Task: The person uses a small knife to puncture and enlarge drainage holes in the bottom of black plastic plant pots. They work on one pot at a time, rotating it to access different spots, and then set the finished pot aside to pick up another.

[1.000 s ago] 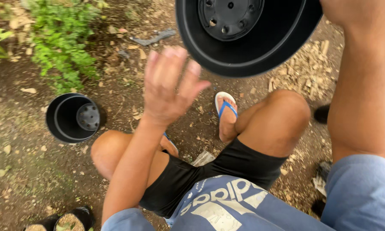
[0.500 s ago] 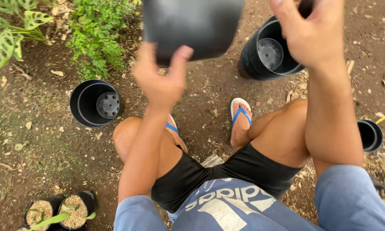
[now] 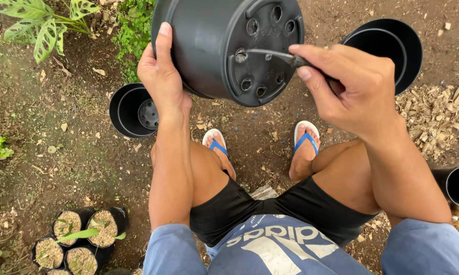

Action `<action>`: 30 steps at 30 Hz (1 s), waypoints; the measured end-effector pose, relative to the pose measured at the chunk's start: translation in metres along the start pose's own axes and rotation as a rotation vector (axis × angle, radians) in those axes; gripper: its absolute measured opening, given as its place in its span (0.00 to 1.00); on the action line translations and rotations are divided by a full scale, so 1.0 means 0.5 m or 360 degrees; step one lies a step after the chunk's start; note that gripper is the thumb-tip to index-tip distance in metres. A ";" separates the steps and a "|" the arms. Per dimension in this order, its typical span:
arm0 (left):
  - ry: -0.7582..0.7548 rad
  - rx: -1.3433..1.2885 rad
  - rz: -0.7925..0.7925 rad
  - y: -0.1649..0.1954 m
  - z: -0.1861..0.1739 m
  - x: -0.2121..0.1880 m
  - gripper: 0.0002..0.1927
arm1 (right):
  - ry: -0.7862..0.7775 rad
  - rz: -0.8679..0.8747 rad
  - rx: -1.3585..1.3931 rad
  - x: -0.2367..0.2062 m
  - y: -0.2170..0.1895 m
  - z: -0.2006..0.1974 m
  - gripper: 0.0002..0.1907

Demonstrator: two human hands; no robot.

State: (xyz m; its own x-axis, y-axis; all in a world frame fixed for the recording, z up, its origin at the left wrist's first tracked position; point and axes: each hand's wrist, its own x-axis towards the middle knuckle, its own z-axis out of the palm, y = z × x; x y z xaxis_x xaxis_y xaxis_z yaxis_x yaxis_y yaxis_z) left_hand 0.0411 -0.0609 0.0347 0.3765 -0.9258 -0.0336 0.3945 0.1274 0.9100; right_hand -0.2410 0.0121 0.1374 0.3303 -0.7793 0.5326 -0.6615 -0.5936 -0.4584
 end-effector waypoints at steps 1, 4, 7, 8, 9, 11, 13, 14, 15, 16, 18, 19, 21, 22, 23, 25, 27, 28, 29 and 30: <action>-0.0009 -0.0010 0.0005 0.000 0.001 0.001 0.17 | 0.0007 -0.0020 -0.0015 0.003 -0.003 -0.004 0.15; 0.0005 0.0014 0.0020 -0.002 0.000 -0.003 0.17 | -0.0010 -0.0042 -0.0029 0.002 -0.010 -0.005 0.15; -0.0008 -0.0001 0.0038 -0.002 0.001 -0.004 0.16 | -0.0040 -0.0049 -0.0076 -0.003 -0.007 -0.003 0.15; -0.0015 -0.0017 0.0043 -0.002 0.001 -0.004 0.16 | -0.0038 -0.0074 -0.0130 -0.006 -0.005 -0.003 0.15; -0.0024 -0.0025 0.0060 -0.002 0.001 -0.004 0.16 | -0.0036 -0.0099 -0.0183 -0.009 -0.003 -0.003 0.16; -0.0045 -0.0042 0.0093 -0.002 0.001 -0.004 0.15 | -0.0013 -0.0182 -0.0229 -0.015 -0.001 -0.006 0.16; -0.0046 0.0018 0.0134 -0.002 0.000 -0.005 0.14 | -0.0003 -0.0251 -0.0326 -0.018 -0.002 -0.007 0.16; -0.0045 0.0050 0.0156 -0.002 -0.001 -0.007 0.14 | -0.0002 -0.0279 -0.0399 -0.018 -0.004 -0.008 0.16; -0.0044 0.0071 0.0163 -0.001 -0.003 -0.008 0.13 | -0.0002 -0.0298 -0.0459 -0.018 -0.007 -0.008 0.16; -0.0045 0.0090 0.0174 -0.001 -0.005 -0.007 0.12 | 0.0000 -0.0317 -0.0520 -0.017 -0.010 -0.008 0.17; -0.0056 0.0126 0.0228 0.000 -0.009 -0.006 0.12 | 0.0005 -0.0342 -0.0620 -0.013 -0.016 -0.008 0.18; -0.0064 0.0144 0.0268 0.001 -0.011 -0.006 0.12 | -0.0026 -0.0323 -0.0640 -0.014 -0.021 -0.007 0.17; -0.0061 0.0206 0.0373 0.001 -0.016 -0.005 0.12 | -0.0088 -0.0287 -0.0683 -0.017 -0.030 -0.005 0.16; -0.0048 0.0253 0.0436 0.001 -0.019 -0.005 0.12 | -0.0143 -0.0208 -0.0553 -0.020 -0.033 -0.002 0.16; -0.0037 0.0300 0.0499 0.000 -0.021 -0.005 0.12 | -0.0196 -0.0129 -0.0424 -0.023 -0.035 0.002 0.16; -0.0033 0.0271 0.0574 -0.002 -0.024 -0.006 0.12 | -0.0309 0.0056 -0.0107 -0.031 -0.035 0.013 0.16; -0.0020 0.0245 0.0612 -0.005 -0.025 -0.007 0.12 | -0.0416 0.0265 0.0260 -0.036 -0.030 0.021 0.18; -0.0004 0.0232 0.0614 -0.006 -0.026 -0.008 0.12 | -0.0463 0.0385 0.0324 -0.038 -0.027 0.024 0.18; 0.0011 0.0220 0.0615 -0.006 -0.026 -0.008 0.12 | -0.0510 0.0504 0.0388 -0.040 -0.026 0.030 0.19; 0.0029 0.0260 0.0663 -0.007 -0.026 -0.007 0.12 | -0.0556 0.0624 0.0453 -0.042 -0.024 0.033 0.19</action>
State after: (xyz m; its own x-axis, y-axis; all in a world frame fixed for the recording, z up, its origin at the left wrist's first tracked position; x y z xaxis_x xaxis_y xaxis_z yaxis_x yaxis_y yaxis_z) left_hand 0.0494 -0.0536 0.0261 0.4905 -0.8009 0.3435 0.0694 0.4289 0.9007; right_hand -0.2290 0.0322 0.1199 0.3317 -0.9425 0.0414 -0.5884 -0.2411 -0.7718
